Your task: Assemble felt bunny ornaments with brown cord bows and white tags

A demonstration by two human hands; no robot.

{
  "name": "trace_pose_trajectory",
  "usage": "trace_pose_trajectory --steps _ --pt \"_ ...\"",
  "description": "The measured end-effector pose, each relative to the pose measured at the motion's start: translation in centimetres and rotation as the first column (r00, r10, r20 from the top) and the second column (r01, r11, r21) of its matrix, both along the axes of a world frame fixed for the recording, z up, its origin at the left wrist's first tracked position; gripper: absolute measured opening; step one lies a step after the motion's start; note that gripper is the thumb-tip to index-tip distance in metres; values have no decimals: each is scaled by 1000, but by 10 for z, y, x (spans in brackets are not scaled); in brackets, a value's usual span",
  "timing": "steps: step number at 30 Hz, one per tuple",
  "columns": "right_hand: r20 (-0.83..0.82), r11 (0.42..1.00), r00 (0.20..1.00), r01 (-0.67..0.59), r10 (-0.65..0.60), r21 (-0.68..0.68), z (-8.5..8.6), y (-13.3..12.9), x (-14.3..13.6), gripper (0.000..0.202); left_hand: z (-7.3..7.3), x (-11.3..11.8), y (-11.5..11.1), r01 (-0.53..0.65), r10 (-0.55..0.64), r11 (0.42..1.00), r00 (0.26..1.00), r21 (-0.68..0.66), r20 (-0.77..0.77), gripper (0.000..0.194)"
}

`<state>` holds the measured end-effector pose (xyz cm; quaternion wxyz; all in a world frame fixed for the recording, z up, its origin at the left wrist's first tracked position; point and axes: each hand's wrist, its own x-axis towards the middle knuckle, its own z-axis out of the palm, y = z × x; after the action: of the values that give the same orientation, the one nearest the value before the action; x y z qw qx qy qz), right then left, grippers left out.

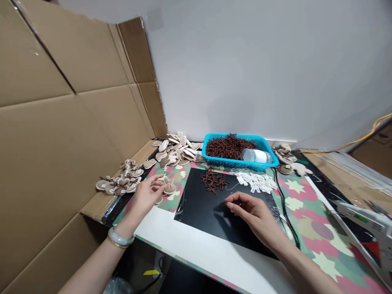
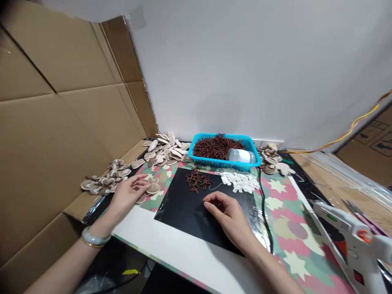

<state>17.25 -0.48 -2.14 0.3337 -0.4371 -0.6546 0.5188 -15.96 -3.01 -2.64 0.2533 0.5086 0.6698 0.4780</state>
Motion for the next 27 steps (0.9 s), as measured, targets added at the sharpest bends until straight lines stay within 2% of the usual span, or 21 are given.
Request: trace_pose_trajectory --steps 3,5,6,7,9,12,16,19,21,23,25,27 --pt "12 1000 1000 -18 18 8 -3 0 0 32 4 -4 -7 -54 84 994 935 95 -344 28" --pt "26 1000 999 -25 25 14 -5 0 0 32 8 -3 -10 -1 101 983 843 186 -529 20" --pt "37 999 999 -28 27 15 -5 0 0 33 10 -2 -11 68 74 975 800 212 -595 17" --pt "50 999 998 -30 29 16 -5 0 1 33 11 -2 -12 152 19 966 764 209 -645 18" --pt "72 999 997 -31 30 21 -5 -1 1 33 9 -2 -14 315 -147 942 694 114 -704 25" --pt "79 999 996 -38 35 33 -4 -1 1 33 1 -11 -17 432 -339 900 625 -49 -703 37" --pt "78 998 996 -44 40 49 -2 0 0 32 -7 -30 -18 420 -377 903 682 -85 -627 35" --pt "98 995 994 -59 52 77 -2 1 -2 31 1 -35 -6 392 -325 920 763 0 -559 27" --pt "111 992 992 -71 60 104 -3 1 -2 31 14 -34 14 333 -235 937 823 106 -517 23" --pt "116 989 992 -67 52 129 -5 1 -1 32 27 -32 43 261 -151 954 839 144 -523 25" --pt "110 989 993 -46 31 142 -8 1 0 33 37 -32 75 171 -127 985 793 17 -596 29" --pt "95 989 995 -20 6 148 -9 1 1 34 40 -35 101 128 -137 990 784 -58 -605 33"
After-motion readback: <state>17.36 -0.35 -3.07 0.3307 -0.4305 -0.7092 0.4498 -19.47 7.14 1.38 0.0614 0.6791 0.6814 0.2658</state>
